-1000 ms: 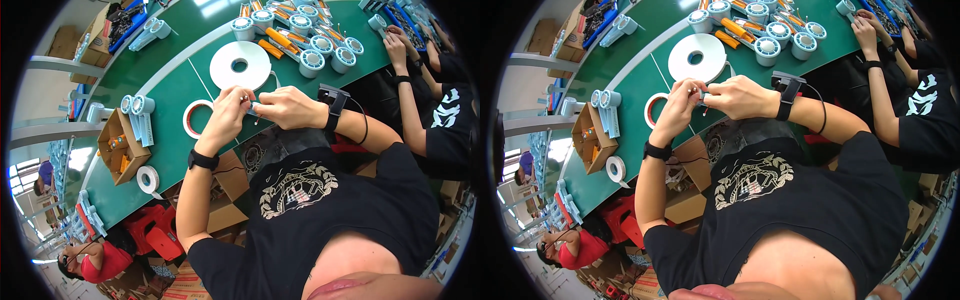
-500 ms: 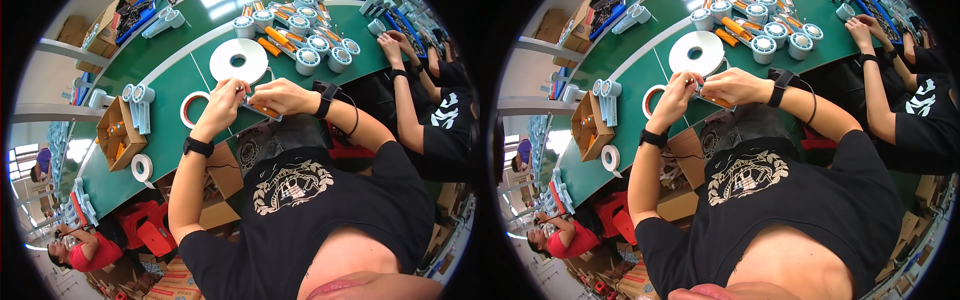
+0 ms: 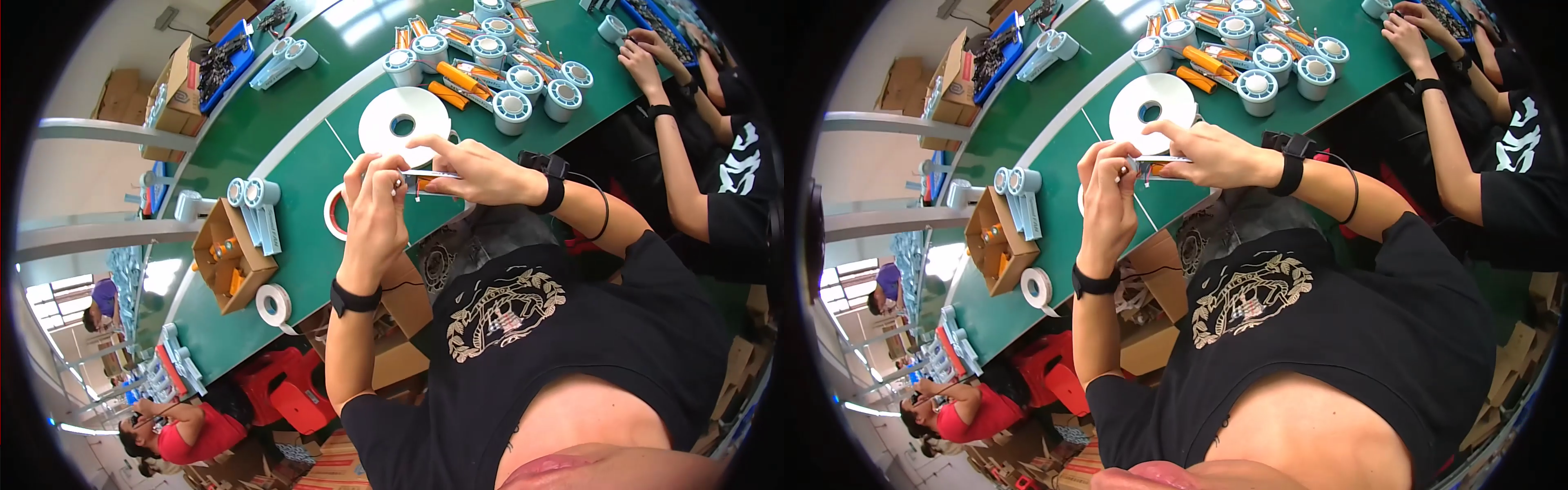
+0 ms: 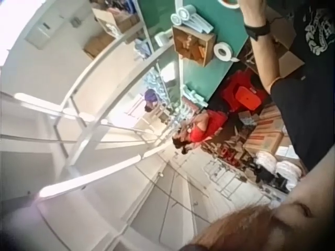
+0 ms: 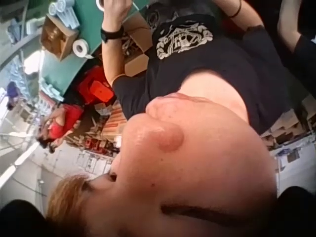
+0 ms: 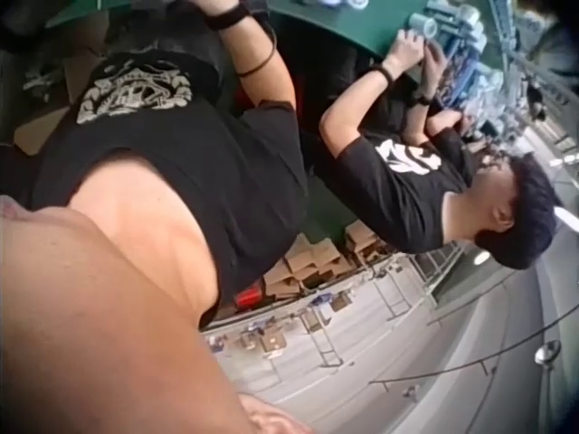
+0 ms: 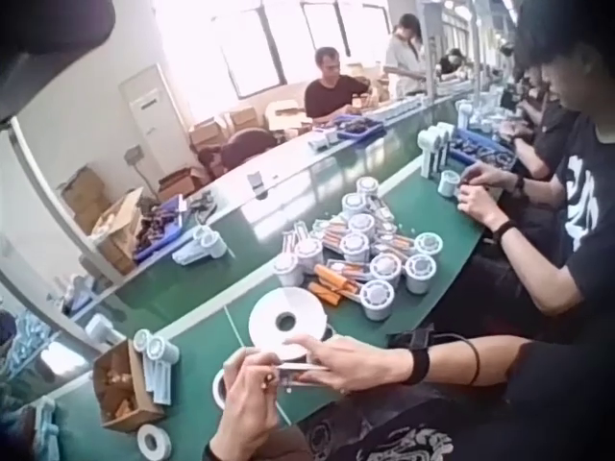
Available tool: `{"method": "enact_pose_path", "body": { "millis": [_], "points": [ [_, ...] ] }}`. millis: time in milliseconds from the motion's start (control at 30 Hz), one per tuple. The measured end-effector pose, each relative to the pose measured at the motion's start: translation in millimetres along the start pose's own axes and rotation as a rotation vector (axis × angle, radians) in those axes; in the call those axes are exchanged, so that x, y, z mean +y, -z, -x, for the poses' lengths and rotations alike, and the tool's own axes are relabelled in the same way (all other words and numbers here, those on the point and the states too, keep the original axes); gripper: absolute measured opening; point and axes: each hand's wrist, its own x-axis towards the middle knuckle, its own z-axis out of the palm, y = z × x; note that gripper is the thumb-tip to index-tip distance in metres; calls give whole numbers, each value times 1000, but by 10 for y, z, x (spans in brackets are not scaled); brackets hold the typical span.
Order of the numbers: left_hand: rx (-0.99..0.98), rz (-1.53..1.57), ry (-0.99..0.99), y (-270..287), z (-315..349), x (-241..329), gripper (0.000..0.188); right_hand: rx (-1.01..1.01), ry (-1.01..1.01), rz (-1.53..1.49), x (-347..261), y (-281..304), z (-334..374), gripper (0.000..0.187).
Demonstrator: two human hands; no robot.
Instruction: The person picks up a battery, applies a piece of tape from a roll to it, and presses the battery into the handle of a handheld fan, repeating the process multiple times.
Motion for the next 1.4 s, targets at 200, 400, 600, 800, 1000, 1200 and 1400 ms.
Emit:
{"method": "enact_pose_path", "body": {
  "millis": [200,400,600,800,1000,1200,1400],
  "points": [
    [-158,-411,-162,371,-201,-9,39,-3,56,-11,-108,197,-209,56],
    [-35,-435,204,666,-685,-951,45,434,128,-15,165,397,-57,45],
    [-78,-467,324,28,-1479,-1817,52,426,73,170,181,87,251,40],
    [-211,-347,270,-330,-1672,-1692,59,545,-15,326,392,-55,451,39],
    [-377,-188,264,-240,-1707,-1582,66,485,-55,282,539,-88,415,38],
    [-261,-16,143,-70,-1801,-1931,68,488,-28,329,621,-70,342,39],
    [-167,-441,77,141,-2230,-2937,83,547,-41,427,430,-20,411,39]
  ]
}}
